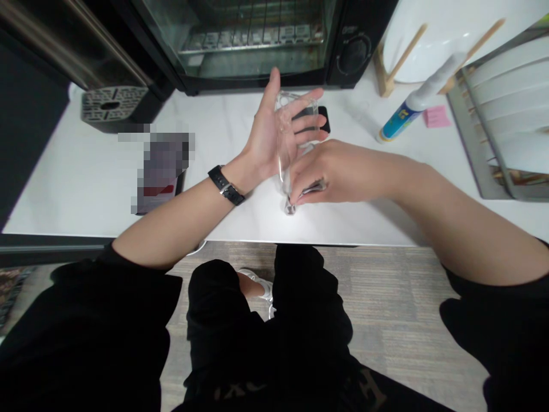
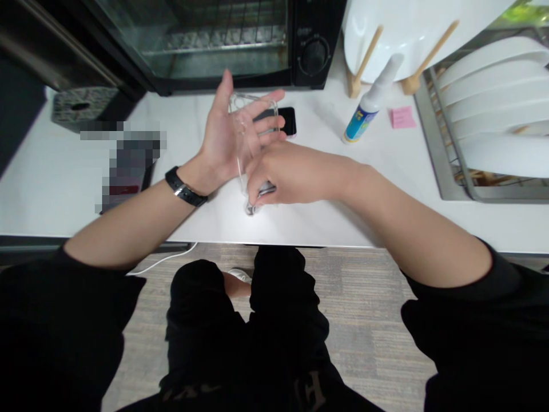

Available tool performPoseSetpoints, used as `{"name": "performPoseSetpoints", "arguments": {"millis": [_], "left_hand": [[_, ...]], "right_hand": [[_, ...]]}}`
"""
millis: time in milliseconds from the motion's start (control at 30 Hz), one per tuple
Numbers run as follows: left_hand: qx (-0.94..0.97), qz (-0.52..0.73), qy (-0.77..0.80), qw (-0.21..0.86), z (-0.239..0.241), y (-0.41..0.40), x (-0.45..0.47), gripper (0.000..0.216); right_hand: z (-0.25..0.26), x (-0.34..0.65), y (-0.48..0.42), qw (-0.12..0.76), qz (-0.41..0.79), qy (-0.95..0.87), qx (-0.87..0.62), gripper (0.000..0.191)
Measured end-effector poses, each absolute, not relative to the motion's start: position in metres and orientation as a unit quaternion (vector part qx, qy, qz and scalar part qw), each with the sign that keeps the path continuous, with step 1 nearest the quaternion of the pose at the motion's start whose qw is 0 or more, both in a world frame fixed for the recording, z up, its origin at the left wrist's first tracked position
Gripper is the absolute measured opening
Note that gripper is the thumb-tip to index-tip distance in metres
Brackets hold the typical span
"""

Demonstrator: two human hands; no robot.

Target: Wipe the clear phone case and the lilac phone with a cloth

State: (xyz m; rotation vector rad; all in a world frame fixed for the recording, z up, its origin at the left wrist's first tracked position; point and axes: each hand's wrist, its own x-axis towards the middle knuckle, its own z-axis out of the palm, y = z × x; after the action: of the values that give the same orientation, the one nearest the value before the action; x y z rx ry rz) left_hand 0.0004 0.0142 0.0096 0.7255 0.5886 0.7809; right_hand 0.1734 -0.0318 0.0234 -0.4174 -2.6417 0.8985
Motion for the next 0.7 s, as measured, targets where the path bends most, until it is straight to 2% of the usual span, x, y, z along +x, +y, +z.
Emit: {"name": "performPoseSetpoints", "arguments": {"millis": [167, 400, 700], "left_hand": [[0.327, 0.361, 0.280, 0.828, 0.010, 0.017, -0.001, 0.079], [0.360, 0.349, 0.253, 0.827, 0.006, 0.019, 0.001, 0.069], [0.402, 0.294, 0.287, 0.819, 0.007, 0.015, 0.005, 0.074]], "right_hand": [[0.033, 0.192, -0.021, 0.155, 0.279, -0.923, -0.216, 0.017], [0.034, 0.191, -0.017, 0.254, 0.140, -0.883, -0.370, 0.015], [0.021, 0.182, -0.014, 0.421, 0.007, -0.788, -0.449, 0.010]]}}
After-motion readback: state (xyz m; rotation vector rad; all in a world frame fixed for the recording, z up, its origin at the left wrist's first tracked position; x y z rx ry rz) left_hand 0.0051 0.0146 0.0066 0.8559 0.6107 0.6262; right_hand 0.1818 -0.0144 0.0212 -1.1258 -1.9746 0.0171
